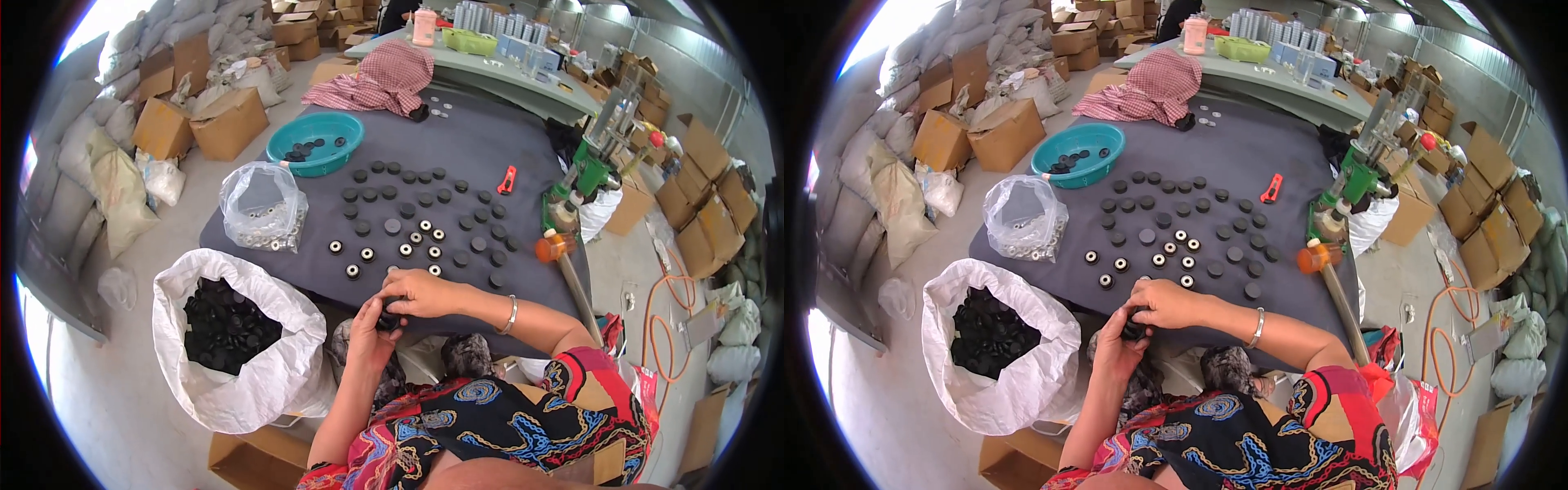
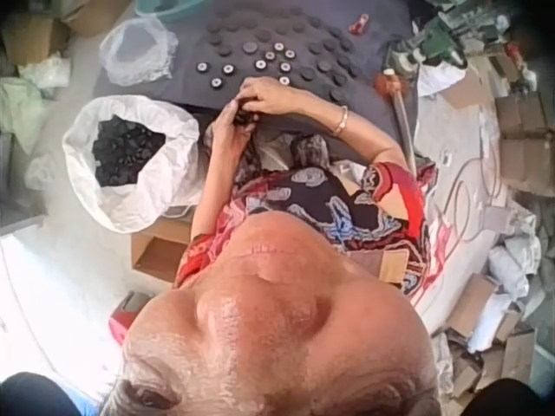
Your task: The person assembles small metal washers into black plastic or rubber rings by hand.
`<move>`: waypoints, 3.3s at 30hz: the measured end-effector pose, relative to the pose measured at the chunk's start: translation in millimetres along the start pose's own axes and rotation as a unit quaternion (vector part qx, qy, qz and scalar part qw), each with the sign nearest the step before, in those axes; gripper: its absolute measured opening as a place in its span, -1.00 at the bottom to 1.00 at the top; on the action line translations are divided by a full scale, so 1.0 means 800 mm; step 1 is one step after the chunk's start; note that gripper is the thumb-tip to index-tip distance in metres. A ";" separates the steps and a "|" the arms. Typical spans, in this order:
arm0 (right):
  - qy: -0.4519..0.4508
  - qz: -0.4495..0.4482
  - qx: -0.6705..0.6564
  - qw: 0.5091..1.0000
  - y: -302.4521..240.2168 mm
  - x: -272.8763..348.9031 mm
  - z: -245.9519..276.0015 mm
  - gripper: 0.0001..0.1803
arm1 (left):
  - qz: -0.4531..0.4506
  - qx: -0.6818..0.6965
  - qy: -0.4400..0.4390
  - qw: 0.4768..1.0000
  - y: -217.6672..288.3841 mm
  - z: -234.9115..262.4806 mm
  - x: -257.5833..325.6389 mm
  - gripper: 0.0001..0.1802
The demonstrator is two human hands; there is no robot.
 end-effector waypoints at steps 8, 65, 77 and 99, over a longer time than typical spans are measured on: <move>0.068 -0.007 -0.065 0.996 -0.002 0.038 -0.017 -0.64 | 0.028 -0.047 0.002 0.999 -0.014 -0.008 0.009 -0.60; 0.183 -0.134 -0.140 0.964 0.032 0.058 0.045 -0.64 | 0.042 -0.017 -0.015 0.999 -0.019 0.011 -0.001 -0.62; 0.087 -0.125 0.202 0.967 0.090 -0.018 0.049 -0.63 | 0.007 0.002 0.014 1.000 -0.009 0.020 0.005 -0.68; 0.175 0.014 0.248 0.953 0.041 -0.008 0.020 -0.68 | -0.004 0.015 0.053 0.998 -0.002 0.016 -0.004 -0.66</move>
Point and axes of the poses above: each hand's wrist, its own x-axis away from the middle knuckle, its own z-axis out of the back of the hand, y = z × x, the point moved 1 cm from there along -x, towards the middle knuckle, and after that the axes turned 4 degrees about -y, right-handed, at the moved point
